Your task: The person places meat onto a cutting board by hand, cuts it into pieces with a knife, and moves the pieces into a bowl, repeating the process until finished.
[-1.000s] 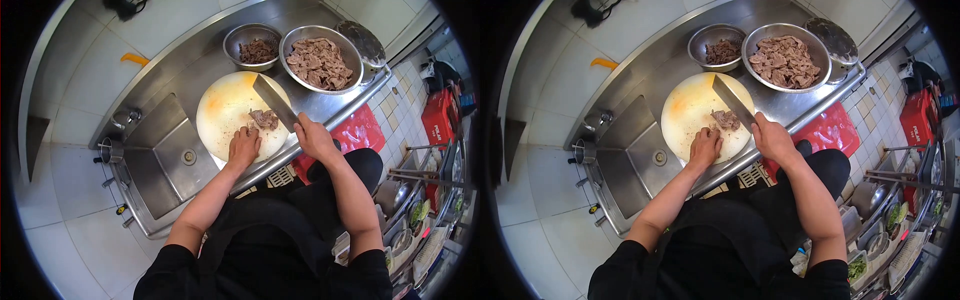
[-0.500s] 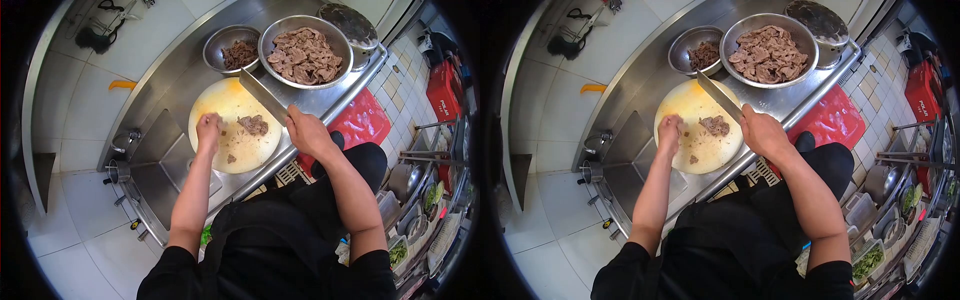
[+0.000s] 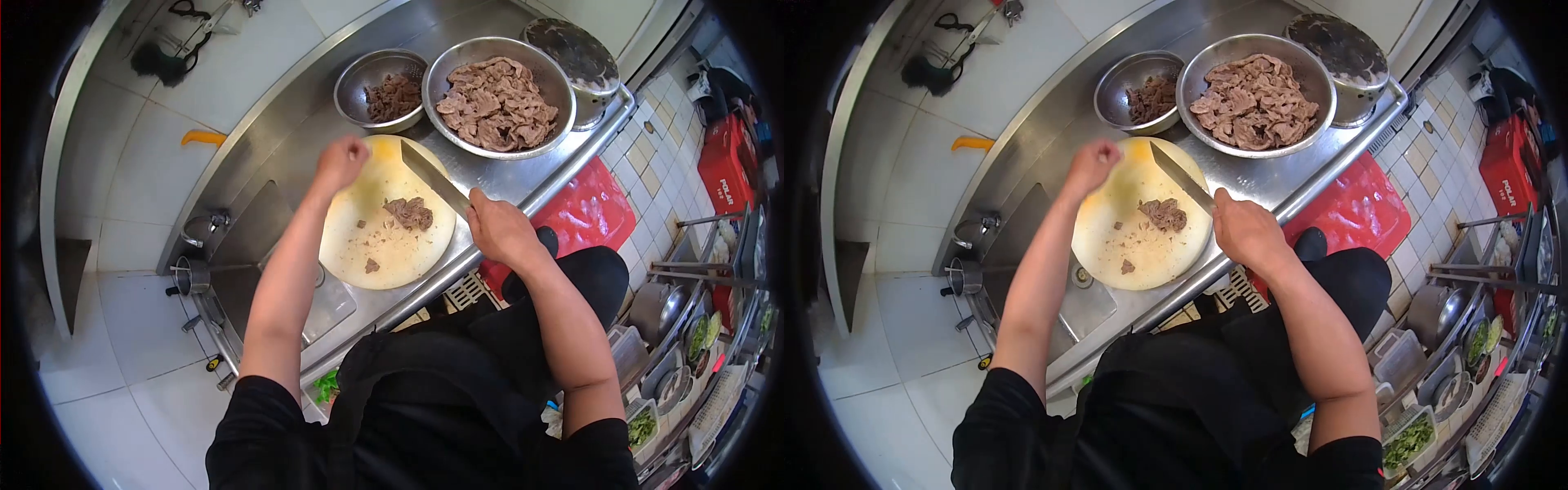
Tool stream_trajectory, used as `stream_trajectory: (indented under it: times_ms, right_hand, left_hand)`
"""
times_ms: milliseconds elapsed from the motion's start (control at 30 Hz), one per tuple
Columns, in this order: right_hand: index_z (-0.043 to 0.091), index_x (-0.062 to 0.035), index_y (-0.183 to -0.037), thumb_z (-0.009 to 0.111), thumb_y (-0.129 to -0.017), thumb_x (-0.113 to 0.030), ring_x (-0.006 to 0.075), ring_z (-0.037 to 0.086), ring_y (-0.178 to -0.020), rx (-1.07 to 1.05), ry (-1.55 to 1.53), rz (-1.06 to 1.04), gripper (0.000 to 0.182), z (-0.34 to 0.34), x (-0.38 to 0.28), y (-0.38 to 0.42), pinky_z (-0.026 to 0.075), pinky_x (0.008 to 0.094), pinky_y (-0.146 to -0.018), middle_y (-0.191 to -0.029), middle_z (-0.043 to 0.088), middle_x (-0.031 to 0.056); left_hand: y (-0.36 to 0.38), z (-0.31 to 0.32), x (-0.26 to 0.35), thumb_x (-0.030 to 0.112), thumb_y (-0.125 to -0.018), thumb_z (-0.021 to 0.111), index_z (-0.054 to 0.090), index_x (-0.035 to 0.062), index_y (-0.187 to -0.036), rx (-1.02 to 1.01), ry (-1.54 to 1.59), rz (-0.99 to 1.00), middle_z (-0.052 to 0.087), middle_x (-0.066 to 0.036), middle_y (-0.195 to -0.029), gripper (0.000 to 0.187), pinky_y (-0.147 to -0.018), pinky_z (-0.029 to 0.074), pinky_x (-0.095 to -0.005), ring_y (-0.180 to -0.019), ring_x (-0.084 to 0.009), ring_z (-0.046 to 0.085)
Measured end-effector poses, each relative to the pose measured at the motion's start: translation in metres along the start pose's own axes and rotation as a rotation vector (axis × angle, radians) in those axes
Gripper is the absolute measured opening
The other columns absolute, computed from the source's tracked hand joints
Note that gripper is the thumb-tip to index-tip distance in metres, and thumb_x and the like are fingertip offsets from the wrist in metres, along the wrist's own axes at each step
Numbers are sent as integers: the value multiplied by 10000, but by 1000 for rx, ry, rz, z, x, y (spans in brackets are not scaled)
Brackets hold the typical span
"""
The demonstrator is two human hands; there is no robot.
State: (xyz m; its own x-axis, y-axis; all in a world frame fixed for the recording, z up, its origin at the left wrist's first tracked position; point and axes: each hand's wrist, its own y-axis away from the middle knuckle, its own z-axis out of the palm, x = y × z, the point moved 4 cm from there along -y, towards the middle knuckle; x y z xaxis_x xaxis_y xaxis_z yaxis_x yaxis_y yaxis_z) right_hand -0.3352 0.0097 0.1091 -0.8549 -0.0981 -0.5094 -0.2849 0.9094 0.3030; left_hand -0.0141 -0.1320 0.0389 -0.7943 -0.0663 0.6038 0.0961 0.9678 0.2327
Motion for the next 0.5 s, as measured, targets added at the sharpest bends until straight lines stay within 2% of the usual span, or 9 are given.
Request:
stream_trajectory:
  times_ms: [100, 133, 167, 267, 333, 367, 400, 467, 500]
  right_hand:
    - [513, 7, -1148, 463, -1067, -228, 479, 685, -943, -4, -4, -12, 254, -2, 1, 1, 520, 592, -860, -939, 709, 292]
    - [518, 5, -1158, 461, -1067, -226, 473, 688, -953, -10, 11, -7, 255, -1, 2, 0, 523, 587, -865, -949, 713, 288]
    - [523, 4, -1168, 458, -1068, -225, 467, 691, -963, -15, 27, -4, 258, 0, 2, -1, 527, 581, -870, -958, 717, 284]
    - [506, 5, -1121, 500, -1052, -225, 505, 667, -923, -4, 5, -11, 240, 2, 0, -3, 494, 622, -834, -924, 697, 305]
    - [507, 5, -1120, 500, -1052, -225, 507, 666, -922, -9, 1, -25, 240, 4, -3, -4, 494, 622, -834, -924, 696, 306]
    - [508, 5, -1120, 500, -1052, -226, 509, 665, -922, -10, -4, -32, 240, 4, -5, -5, 494, 621, -834, -923, 695, 307]
    - [508, 5, -1120, 500, -1052, -226, 509, 665, -922, -8, 0, -39, 240, 4, -7, -6, 494, 621, -834, -923, 695, 307]
    - [536, 6, -1183, 451, -1070, -222, 454, 694, -972, -62, 70, -25, 268, 5, -10, -7, 533, 566, -874, -977, 724, 271]
    - [536, 6, -1183, 451, -1070, -222, 454, 694, -972, -60, 74, -29, 268, 6, -11, -8, 533, 566, -874, -977, 724, 271]
  left_hand:
    - [71, 54, -39, 381, -905, 769, 651, 94, -1349, -224, -180, -33, 584, -240, -1431, 542, -1067, 499, -425, -1260, -376, 617]
    - [99, 60, -30, 313, -888, 800, 610, 46, -1424, -250, -291, 7, 516, -264, -1490, 629, -1059, 507, -432, -1261, -353, 623]
    - [124, 69, -30, 328, -847, 842, 583, 58, -1453, -175, -375, 107, 497, -257, -1506, 712, -1130, 452, -442, -1386, -373, 518]
    - [181, 70, -16, 269, -836, 851, 604, 51, -1424, -144, -312, 166, 526, -243, -1474, 673, -1126, 463, -435, -1364, -383, 538]
    - [199, 77, -23, 189, -834, 839, 642, 56, -1368, -149, -268, 242, 559, -218, -1444, 585, -1070, 511, -420, -1251, -367, 627]
    - [201, 81, -30, 135, -825, 836, 716, 56, -1237, -134, -155, 221, 657, -181, -1299, 436, -962, 567, -401, -1084, -332, 706]
    - [203, 83, -33, 135, -825, 836, 716, 56, -1237, -126, -155, 220, 657, -181, -1299, 436, -962, 567, -401, -1084, -332, 706]
    - [205, 86, -34, 101, -829, 816, 752, 23, -1102, -28, -188, 300, 725, -151, -1062, 291, -864, 590, -377, -923, -286, 742]
    - [202, 83, -29, 101, -829, 816, 752, 23, -1102, -21, -186, 301, 725, -151, -1062, 291, -864, 590, -377, -923, -286, 742]
